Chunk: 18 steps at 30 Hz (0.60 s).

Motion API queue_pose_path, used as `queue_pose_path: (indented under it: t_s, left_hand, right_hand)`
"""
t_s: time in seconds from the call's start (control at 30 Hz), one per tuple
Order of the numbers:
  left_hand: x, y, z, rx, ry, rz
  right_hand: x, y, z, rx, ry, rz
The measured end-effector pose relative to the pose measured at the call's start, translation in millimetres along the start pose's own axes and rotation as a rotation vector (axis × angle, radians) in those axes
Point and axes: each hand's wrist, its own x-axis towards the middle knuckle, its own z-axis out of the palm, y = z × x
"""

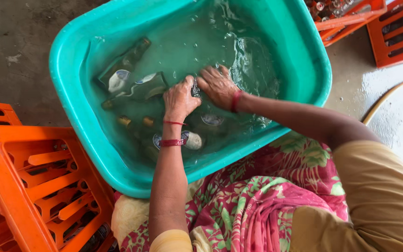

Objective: The person washes glass bottles by hand in a teal basin filled with water. They repeatedly submerge, rinse, and shake each bottle, then place the cleaned bottles into an orange crate beside the basin.

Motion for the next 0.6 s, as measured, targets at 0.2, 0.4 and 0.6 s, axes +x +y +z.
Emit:
queue_pose_path:
  t_s: [0.2,0.4,0.6]
  left_hand:
    - [-6.6,-7.6,-6.8,-0.084,0.169,0.121]
    - [-2.5,-16.8,-21.5,-0.324,0.211,0.062]
    - [-12.1,10.3,-61.6,-1.169,0.221,-0.044]
  right_hand:
    - [73.6,65.8,-1.6,0.583,-0.746,0.030]
    - [19.9,70.5,-2.5,0.684,-0.267,-0.019]
    - [-14.0,59.2,-102.2,1.210,-0.301,0.309]
